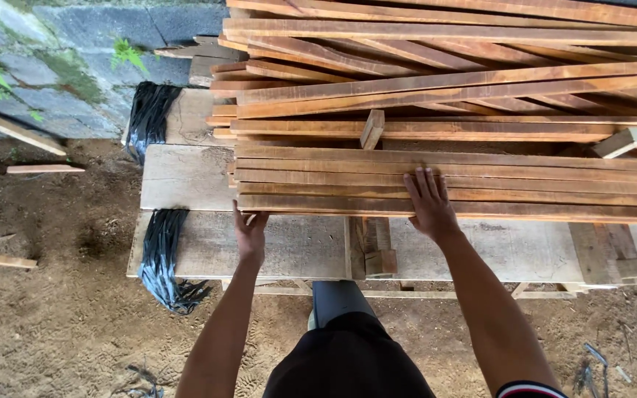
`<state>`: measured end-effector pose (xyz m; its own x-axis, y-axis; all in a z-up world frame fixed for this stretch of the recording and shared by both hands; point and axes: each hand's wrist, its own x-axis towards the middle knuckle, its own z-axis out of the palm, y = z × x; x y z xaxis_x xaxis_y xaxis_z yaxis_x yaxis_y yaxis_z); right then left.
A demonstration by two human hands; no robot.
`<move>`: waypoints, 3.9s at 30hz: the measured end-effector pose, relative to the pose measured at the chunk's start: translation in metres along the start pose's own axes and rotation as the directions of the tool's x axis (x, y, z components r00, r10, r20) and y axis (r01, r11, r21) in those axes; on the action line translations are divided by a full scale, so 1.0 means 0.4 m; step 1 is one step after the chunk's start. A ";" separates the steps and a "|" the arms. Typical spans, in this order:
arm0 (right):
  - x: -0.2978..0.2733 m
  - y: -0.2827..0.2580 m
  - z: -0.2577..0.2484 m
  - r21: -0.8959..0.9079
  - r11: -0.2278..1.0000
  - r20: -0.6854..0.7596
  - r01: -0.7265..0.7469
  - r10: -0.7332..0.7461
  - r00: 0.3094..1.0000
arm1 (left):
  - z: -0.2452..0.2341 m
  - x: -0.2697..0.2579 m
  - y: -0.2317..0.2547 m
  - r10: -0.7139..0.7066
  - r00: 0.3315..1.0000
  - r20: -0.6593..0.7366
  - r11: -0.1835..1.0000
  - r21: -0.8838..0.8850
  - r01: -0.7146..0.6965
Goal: Organizing thin wooden strips and bundling them together using black plastic ties.
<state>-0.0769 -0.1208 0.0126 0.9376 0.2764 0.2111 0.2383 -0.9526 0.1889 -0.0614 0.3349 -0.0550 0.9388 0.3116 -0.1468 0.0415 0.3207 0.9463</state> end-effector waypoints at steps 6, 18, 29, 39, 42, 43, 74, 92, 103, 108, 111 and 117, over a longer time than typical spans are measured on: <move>0.009 -0.010 0.002 -0.074 0.996 -0.103 0.040 -0.048 0.994 | 0.007 0.014 0.048 0.002 1.000 -0.012 1.000 0.015 -0.002; -0.007 -0.005 -0.048 0.069 0.981 -0.103 0.179 -0.172 0.980 | 0.001 0.021 0.032 0.118 0.993 -0.005 0.993 -0.011 -0.118; -0.006 -0.006 -0.084 0.206 0.966 -0.055 0.157 -0.149 0.987 | -0.024 0.042 0.037 0.107 0.993 0.052 0.989 0.094 -0.112; 0.050 0.022 0.005 0.321 0.945 -0.304 0.054 0.049 0.951 | -0.075 0.129 0.096 0.054 0.998 0.021 0.997 -0.061 -0.053; 0.078 0.045 0.041 0.361 0.932 -0.216 -0.028 0.113 0.970 | -0.067 0.143 0.113 -0.056 0.996 0.065 0.993 -0.100 0.063; 0.091 0.035 0.000 0.361 0.932 -0.216 -0.031 0.116 0.969 | -0.060 0.143 0.127 -0.056 0.996 0.068 0.993 -0.098 0.063; 0.245 0.051 -0.106 0.213 0.948 0.145 0.236 -0.269 0.952 | -0.001 0.123 0.191 0.028 0.998 -0.050 0.997 -0.064 -0.031; 0.265 0.053 -0.049 0.040 0.897 -0.026 0.440 -0.439 0.898 | -0.012 0.103 0.208 0.030 0.998 0.063 0.985 0.168 -0.041; 0.221 0.117 0.008 -0.026 0.902 0.014 0.431 -0.430 0.903 | -0.067 0.166 0.083 -0.136 0.991 -0.011 0.871 0.476 0.125; 0.231 0.109 0.007 0.049 0.905 0.007 0.422 -0.422 0.906 | -0.029 0.130 0.155 -0.166 0.985 -0.047 0.854 0.493 0.167; 0.239 0.049 -0.150 0.031 0.902 -0.018 0.430 -0.430 0.903 | -0.053 0.147 0.107 -0.140 0.989 -0.042 0.862 0.486 0.143; 0.248 0.059 -0.097 0.112 0.887 -0.049 0.448 -0.445 0.894 | 0.004 0.075 0.209 -0.139 0.989 -0.057 0.872 0.466 0.149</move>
<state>0.0118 -0.1111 0.0752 0.7200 0.6773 0.1513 0.6596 -0.7356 0.1544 -0.0292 0.3695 0.0200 0.9028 0.3149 -0.2928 0.3358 -0.0911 0.9375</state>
